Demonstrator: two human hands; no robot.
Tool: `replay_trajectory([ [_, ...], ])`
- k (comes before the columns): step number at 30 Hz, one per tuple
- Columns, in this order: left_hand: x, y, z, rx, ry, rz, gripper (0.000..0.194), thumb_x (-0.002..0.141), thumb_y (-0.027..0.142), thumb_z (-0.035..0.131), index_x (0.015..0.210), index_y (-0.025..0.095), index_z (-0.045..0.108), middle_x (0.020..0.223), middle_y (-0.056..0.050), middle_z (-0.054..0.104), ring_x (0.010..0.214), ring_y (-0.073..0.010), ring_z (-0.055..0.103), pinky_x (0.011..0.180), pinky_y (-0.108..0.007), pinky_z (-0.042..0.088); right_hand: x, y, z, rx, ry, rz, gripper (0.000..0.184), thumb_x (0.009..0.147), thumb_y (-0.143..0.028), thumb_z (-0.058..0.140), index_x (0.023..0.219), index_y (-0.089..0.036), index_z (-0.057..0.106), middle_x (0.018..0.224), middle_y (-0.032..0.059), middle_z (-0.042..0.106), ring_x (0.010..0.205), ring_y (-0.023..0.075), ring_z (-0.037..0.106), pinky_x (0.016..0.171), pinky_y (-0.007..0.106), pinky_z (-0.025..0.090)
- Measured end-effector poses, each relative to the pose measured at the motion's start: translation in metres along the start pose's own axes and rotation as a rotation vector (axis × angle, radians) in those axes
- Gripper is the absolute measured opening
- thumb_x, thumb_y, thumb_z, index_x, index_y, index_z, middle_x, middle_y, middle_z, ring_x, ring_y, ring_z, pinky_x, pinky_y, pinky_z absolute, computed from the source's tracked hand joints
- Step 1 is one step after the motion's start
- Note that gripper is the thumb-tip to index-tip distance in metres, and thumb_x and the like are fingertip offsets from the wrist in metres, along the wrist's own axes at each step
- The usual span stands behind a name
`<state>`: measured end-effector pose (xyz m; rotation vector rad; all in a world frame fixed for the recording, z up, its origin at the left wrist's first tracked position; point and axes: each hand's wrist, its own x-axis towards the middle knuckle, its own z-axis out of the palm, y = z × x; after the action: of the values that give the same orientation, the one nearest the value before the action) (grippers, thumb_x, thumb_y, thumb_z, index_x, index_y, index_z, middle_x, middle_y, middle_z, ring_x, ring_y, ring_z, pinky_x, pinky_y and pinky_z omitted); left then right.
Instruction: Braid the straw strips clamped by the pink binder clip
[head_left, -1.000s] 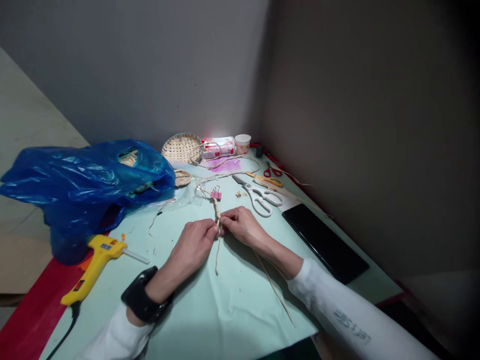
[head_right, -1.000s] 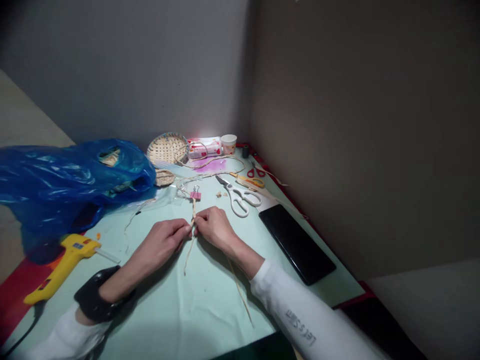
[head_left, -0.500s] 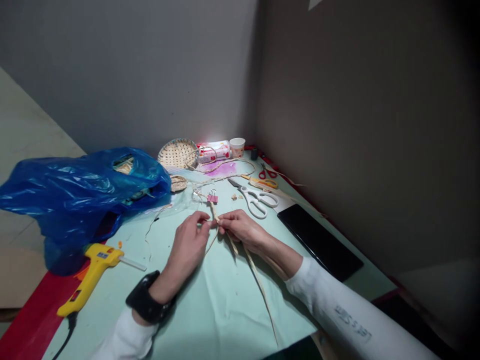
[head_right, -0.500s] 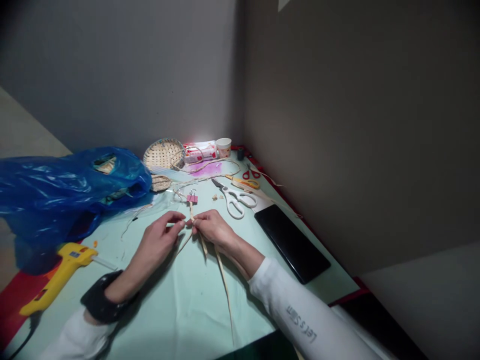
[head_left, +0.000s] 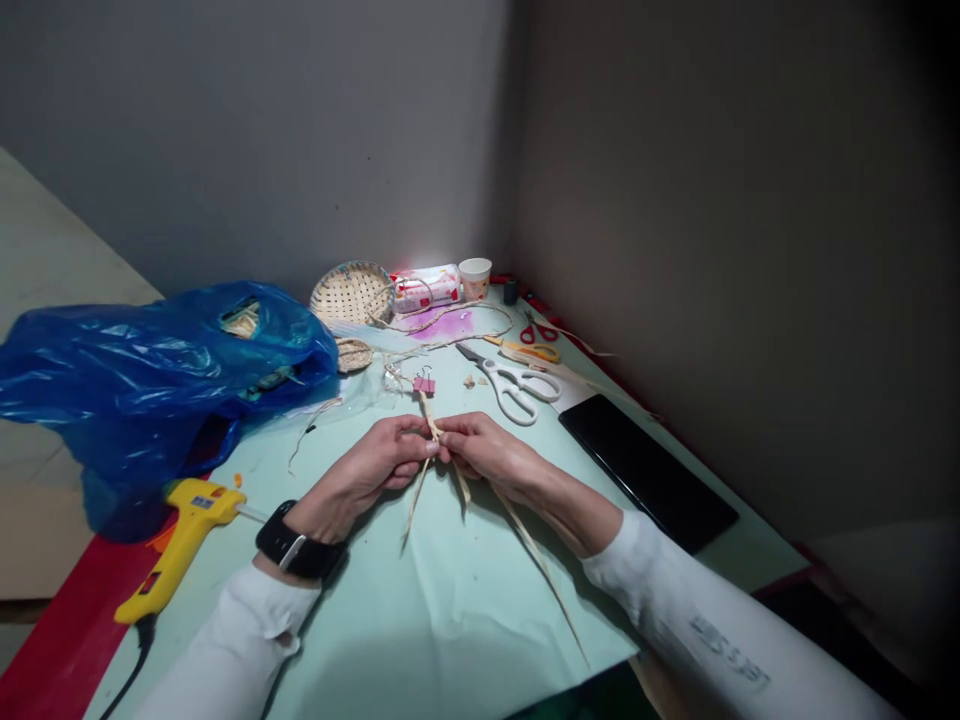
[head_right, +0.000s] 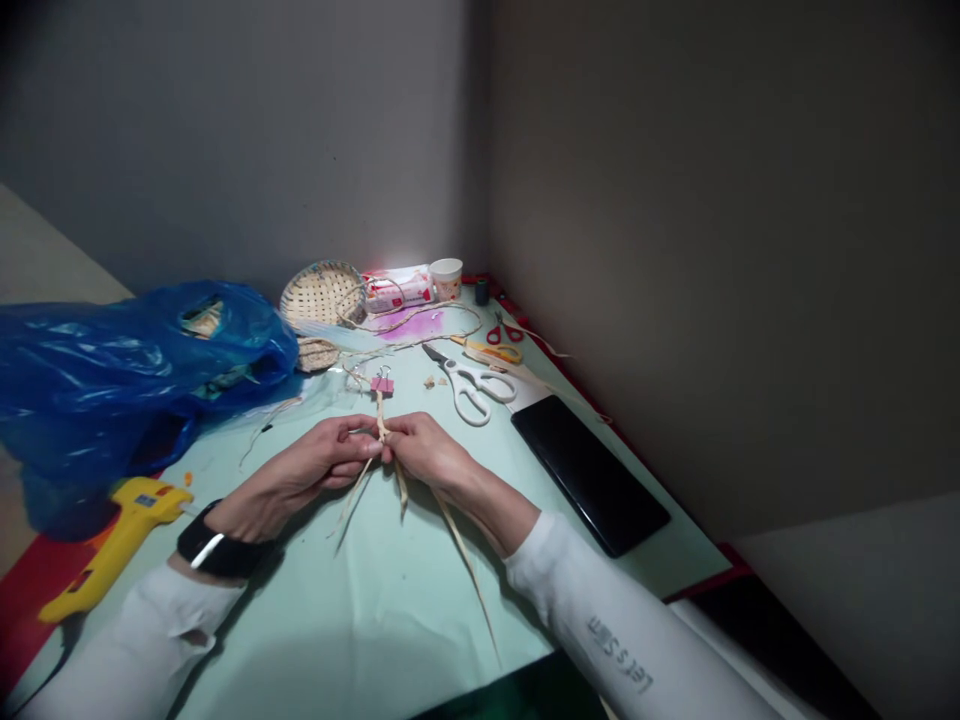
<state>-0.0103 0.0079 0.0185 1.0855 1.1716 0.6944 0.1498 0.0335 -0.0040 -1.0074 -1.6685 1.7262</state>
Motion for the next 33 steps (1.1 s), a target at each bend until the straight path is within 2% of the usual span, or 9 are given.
replay_trajectory([
  [3, 0.0, 0.002, 0.0, 0.063, 0.075, 0.001, 0.03, 0.066, 0.023, 0.069, 0.091, 0.016, 0.055, 0.054, 0.009, 0.042, 0.041, -0.0041, 0.024, 0.04, -0.019, 0.014, -0.001, -0.002, -0.002, -0.07, 0.003, -0.009, 0.016, 0.083, -0.016, 0.045, 0.068, -0.016, 0.051, 0.053, -0.0054, 0.044, 0.047, 0.0072, 0.032, 0.047, 0.022, 0.023],
  [5, 0.001, 0.0, 0.0, 0.154, 0.171, 0.04, 0.03, 0.065, 0.024, 0.068, 0.092, 0.015, 0.058, 0.052, 0.008, 0.043, 0.043, -0.0062, 0.029, 0.042, -0.02, 0.018, -0.001, -0.003, -0.004, -0.18, 0.059, -0.031, 0.009, 0.081, -0.011, 0.047, 0.081, -0.015, 0.056, 0.056, -0.0044, 0.053, 0.053, 0.009, 0.042, 0.053, 0.021, 0.029],
  [7, 0.005, -0.003, 0.0, 0.293, 0.232, 0.114, 0.02, 0.065, 0.025, 0.066, 0.081, 0.014, 0.062, 0.053, 0.006, 0.047, 0.048, -0.0089, 0.036, 0.046, -0.021, 0.023, -0.002, -0.004, -0.004, -0.339, 0.114, -0.04, 0.017, 0.081, -0.01, 0.047, 0.096, -0.015, 0.054, 0.063, -0.0024, 0.061, 0.06, 0.0111, 0.05, 0.058, 0.021, 0.033],
  [10, 0.009, -0.007, 0.0, 0.409, 0.242, 0.165, 0.012, 0.065, 0.024, 0.064, 0.059, 0.014, 0.061, 0.054, 0.002, 0.05, 0.054, -0.0106, 0.039, 0.049, -0.022, 0.025, -0.002, -0.003, -0.003, -0.49, 0.118, -0.034, 0.016, 0.083, -0.012, 0.044, 0.096, -0.015, 0.053, 0.069, 0.0015, 0.066, 0.066, 0.0128, 0.055, 0.061, 0.022, 0.036],
  [12, 0.009, -0.01, 0.001, 0.368, 0.23, 0.129, 0.014, 0.066, 0.024, 0.062, 0.057, 0.014, 0.059, 0.052, 0.003, 0.047, 0.05, -0.0093, 0.036, 0.047, -0.022, 0.022, -0.002, -0.003, -0.002, -0.514, 0.114, -0.039, 0.014, 0.084, -0.012, 0.043, 0.093, -0.015, 0.054, 0.072, 0.0033, 0.068, 0.069, 0.0136, 0.057, 0.062, 0.022, 0.036],
  [17, 0.003, -0.011, 0.009, 0.228, 0.175, 0.034, 0.016, 0.072, 0.03, 0.056, 0.065, 0.016, 0.053, 0.053, 0.004, 0.046, 0.04, -0.0058, 0.028, 0.04, -0.021, 0.017, -0.008, -0.003, 0.002, -0.559, 0.148, -0.052, 0.01, 0.087, -0.017, 0.045, 0.091, -0.015, 0.054, 0.077, 0.0072, 0.067, 0.069, 0.0152, 0.057, 0.059, 0.023, 0.034],
  [22, 0.001, -0.01, 0.015, 0.147, 0.234, 0.036, 0.024, 0.072, 0.036, 0.061, 0.062, 0.017, 0.05, 0.049, 0.009, 0.03, 0.039, -0.0042, 0.023, 0.038, -0.019, 0.014, -0.016, -0.007, 0.003, -0.656, 0.16, -0.052, 0.009, 0.088, -0.018, 0.047, 0.089, -0.015, 0.056, 0.076, 0.0063, 0.065, 0.063, 0.0138, 0.054, 0.056, 0.024, 0.03],
  [27, 0.004, -0.011, 0.016, 0.126, 0.261, 0.018, 0.025, 0.069, 0.032, 0.064, 0.058, 0.017, 0.047, 0.05, 0.009, 0.029, 0.04, -0.0039, 0.021, 0.038, -0.019, 0.013, -0.023, -0.01, 0.006, -1.007, 0.268, -0.11, 0.019, 0.092, -0.019, 0.043, 0.081, -0.017, 0.059, 0.075, 0.0069, 0.062, 0.063, 0.0164, 0.054, 0.055, 0.028, 0.027],
  [33, 0.003, -0.016, 0.019, 0.071, 0.312, 0.034, 0.019, 0.067, 0.021, 0.058, 0.054, 0.017, 0.044, 0.048, 0.008, 0.03, 0.04, -0.0031, 0.021, 0.038, -0.019, 0.011, -0.04, -0.006, 0.033, -1.351, 0.333, -0.181, 0.017, 0.085, -0.01, 0.045, 0.096, -0.016, 0.057, 0.089, 0.0096, 0.059, 0.074, 0.0209, 0.057, 0.061, 0.032, 0.036],
])
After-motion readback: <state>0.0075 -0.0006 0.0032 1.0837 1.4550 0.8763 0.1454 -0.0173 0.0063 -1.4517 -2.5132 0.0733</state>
